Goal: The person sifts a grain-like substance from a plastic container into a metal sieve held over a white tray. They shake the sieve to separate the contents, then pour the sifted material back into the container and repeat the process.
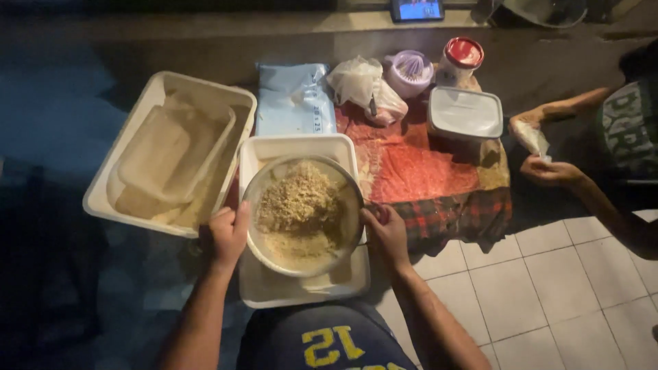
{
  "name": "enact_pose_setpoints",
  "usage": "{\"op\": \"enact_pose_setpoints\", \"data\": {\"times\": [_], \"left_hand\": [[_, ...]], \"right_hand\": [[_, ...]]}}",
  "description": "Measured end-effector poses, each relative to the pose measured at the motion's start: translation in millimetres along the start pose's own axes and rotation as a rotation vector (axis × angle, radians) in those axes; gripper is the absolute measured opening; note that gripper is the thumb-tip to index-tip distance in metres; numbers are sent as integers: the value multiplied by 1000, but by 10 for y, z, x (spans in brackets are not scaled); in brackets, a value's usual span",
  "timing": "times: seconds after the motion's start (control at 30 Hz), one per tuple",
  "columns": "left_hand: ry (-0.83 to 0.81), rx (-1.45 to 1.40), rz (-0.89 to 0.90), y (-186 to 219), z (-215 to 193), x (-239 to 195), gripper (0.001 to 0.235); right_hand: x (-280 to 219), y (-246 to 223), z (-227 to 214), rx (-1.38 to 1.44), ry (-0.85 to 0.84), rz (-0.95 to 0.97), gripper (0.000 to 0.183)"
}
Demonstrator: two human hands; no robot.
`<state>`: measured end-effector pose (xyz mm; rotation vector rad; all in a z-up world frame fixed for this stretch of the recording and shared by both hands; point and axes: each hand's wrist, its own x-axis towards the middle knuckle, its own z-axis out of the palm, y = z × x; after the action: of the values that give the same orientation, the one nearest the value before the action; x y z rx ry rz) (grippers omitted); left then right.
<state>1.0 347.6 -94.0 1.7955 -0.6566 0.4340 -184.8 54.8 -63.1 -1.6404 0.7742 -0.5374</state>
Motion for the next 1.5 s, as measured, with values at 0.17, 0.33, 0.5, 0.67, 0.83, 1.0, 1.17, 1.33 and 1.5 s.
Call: {"op": "enact_pose_setpoints", "data": {"times": [0.17, 0.33, 0.5, 0.67, 0.83, 1.0, 1.17, 1.33, 1.5], "left_hand": [[5, 28, 13, 164, -88, 50, 55], [-15, 67, 56, 222, -115, 198, 52], [6, -29, 40, 3, 17, 219, 53], [-3, 42, 1, 47, -19, 164, 52], [-37, 29, -63, 223, -76, 281, 50], [-1, -42, -56, -132, 86, 178, 53], [-24, 44, -114, 298, -99, 290, 56], [20, 15, -85, 172, -31, 246, 52], [17, 25, -81, 1, 61, 149, 51]], "right_hand": [[-206, -617, 31, -82, 34, -32, 28], [42, -157, 1, -21, 37, -95, 27], [144, -56, 80, -149, -10, -121, 36], [29, -142, 38, 44, 13, -76, 27], [71, -193, 54, -122, 56, -53, 34], [4, -235, 191, -107, 91, 26, 33], [-36, -484, 168, -37, 103, 32, 37], [-6, -571, 81, -222, 105, 47, 36], [-68, -509, 222, 7, 76, 86, 30]]}}
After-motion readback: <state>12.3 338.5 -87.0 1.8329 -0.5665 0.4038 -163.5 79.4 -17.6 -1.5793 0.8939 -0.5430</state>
